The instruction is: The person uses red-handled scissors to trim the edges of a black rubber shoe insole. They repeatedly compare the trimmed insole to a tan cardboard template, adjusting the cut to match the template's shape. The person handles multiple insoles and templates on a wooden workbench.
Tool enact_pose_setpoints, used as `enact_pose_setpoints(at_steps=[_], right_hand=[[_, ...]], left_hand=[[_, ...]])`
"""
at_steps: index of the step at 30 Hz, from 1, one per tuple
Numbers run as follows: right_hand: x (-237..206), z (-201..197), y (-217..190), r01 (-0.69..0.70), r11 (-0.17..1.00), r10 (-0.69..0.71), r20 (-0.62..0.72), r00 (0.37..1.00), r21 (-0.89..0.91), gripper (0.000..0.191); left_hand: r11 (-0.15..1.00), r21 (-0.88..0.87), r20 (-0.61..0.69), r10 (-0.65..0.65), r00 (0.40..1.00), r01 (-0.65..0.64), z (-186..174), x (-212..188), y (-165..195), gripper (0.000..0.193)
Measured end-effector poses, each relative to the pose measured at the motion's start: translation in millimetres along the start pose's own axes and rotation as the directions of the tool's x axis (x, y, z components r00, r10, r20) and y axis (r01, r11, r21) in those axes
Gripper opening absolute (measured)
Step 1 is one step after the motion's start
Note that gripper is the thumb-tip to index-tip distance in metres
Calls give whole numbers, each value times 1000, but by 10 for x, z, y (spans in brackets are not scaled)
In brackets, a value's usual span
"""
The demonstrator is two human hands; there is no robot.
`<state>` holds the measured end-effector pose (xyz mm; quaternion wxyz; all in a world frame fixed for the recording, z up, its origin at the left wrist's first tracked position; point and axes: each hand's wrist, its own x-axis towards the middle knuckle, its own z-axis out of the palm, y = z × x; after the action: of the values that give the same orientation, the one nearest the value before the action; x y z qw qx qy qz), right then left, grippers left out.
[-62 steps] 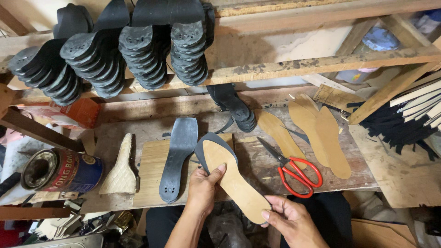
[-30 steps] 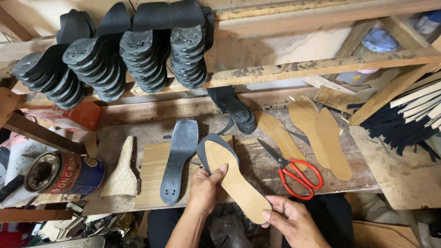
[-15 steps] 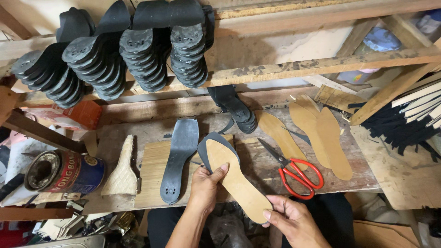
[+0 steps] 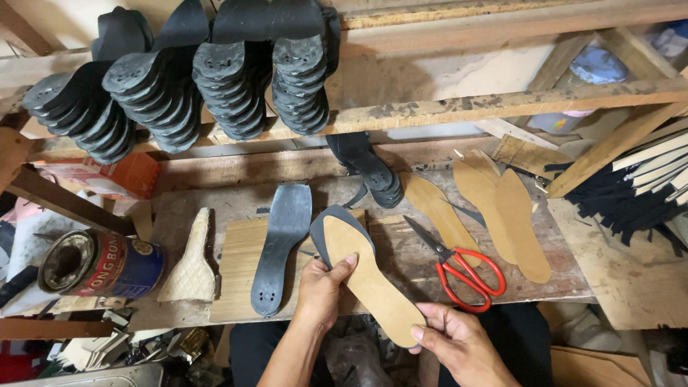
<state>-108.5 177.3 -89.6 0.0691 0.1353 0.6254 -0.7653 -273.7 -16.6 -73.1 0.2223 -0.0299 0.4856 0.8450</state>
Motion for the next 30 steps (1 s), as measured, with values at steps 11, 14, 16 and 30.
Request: enact_pose_setpoints(at_steps=[11, 14, 16, 30], right_hand=[[50, -3, 67, 16, 999, -17, 11, 1000, 37, 39], [64, -24, 83, 9, 999, -9, 8, 1000, 32, 40], [80, -39, 91, 13, 999, -14, 11, 1000, 33, 40], [145, -93, 239, 51, 997, -53, 30, 998, 54, 43]], left_hand=[[1000, 11, 1, 17, 1000, -17, -25, 12, 26, 22], [1000, 15, 17, 15, 1000, -16, -24, 25, 32, 21], [1000, 10, 15, 8, 1000, -8, -16, 38, 36, 21], [1000, 1, 22, 5, 1000, -5, -36, 81, 12, 18]])
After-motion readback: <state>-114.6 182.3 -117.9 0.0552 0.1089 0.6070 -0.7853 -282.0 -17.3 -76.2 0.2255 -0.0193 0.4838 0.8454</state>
